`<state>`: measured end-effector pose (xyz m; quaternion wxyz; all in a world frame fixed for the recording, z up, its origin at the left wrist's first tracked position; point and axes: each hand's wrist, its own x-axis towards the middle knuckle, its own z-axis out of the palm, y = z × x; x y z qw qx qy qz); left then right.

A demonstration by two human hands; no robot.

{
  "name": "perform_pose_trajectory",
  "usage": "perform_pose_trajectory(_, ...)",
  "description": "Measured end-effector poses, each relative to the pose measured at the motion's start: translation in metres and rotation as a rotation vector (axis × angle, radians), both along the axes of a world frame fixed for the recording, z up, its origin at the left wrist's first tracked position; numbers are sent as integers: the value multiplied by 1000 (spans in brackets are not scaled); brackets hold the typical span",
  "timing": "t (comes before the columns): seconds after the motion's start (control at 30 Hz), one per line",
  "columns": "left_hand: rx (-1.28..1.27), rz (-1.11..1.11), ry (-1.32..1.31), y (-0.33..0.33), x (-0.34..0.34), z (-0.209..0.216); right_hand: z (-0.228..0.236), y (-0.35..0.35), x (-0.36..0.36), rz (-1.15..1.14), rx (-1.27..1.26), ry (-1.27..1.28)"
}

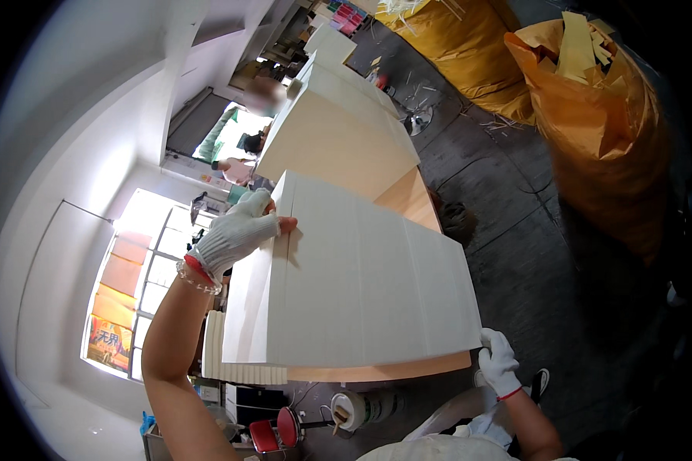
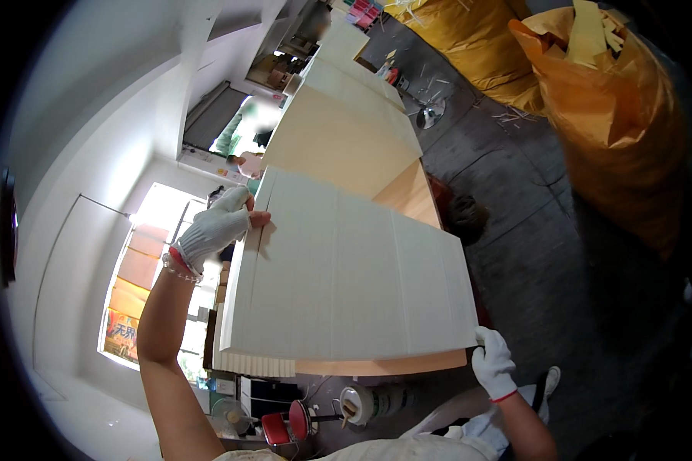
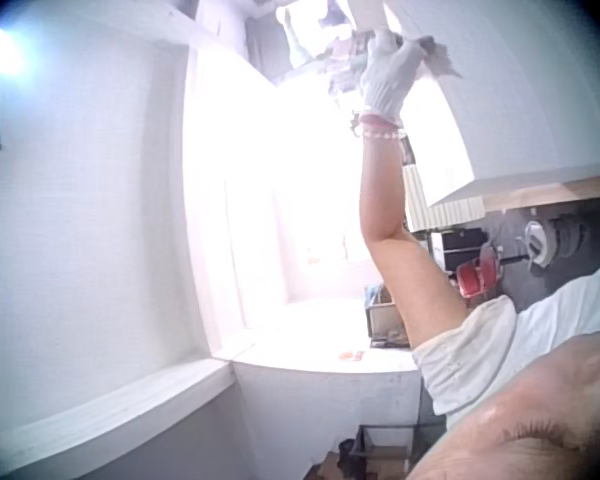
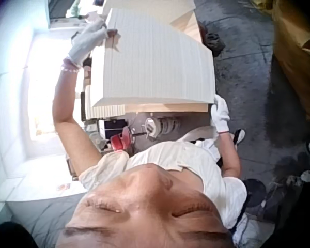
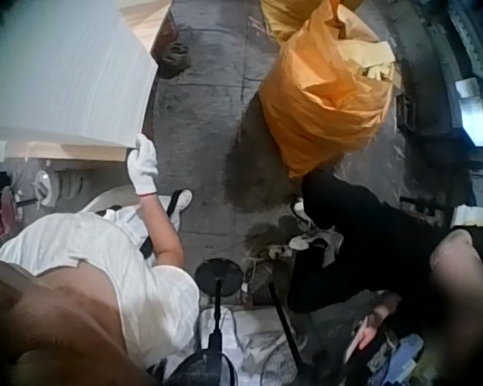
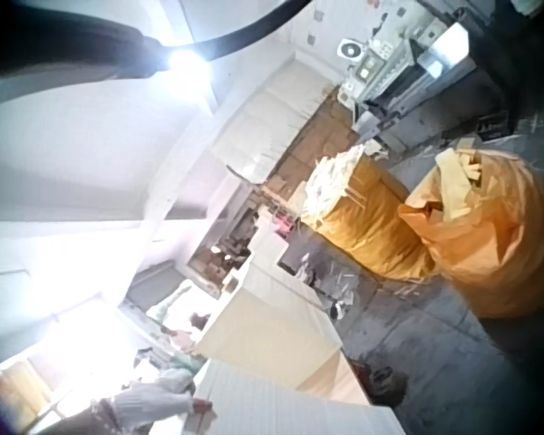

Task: The person assembles white paper boxes by hand in a workshop. They pick up flat white sheets, fold them into box shapes, and insert yellow rectangular pieces into the sides. The person repeatedly stacks the finished boxes on a wooden table.

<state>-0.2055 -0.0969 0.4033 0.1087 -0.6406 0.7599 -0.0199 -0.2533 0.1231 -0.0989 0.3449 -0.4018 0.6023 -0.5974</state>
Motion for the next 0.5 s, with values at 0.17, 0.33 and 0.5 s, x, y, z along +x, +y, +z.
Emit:
perform_pose_trajectory(0.17,107,-114,211,-19,27,4,7,-13,-13,-26,35,-191)
perform_pose_trajectory(0.33,133,-53,192,-6,15,11,27,-37,-32,-49,-69,-240)
perform_pose_trajectory(0.5,60,-49,84,-4,13,6,23,-60,-61,48,-23,-298)
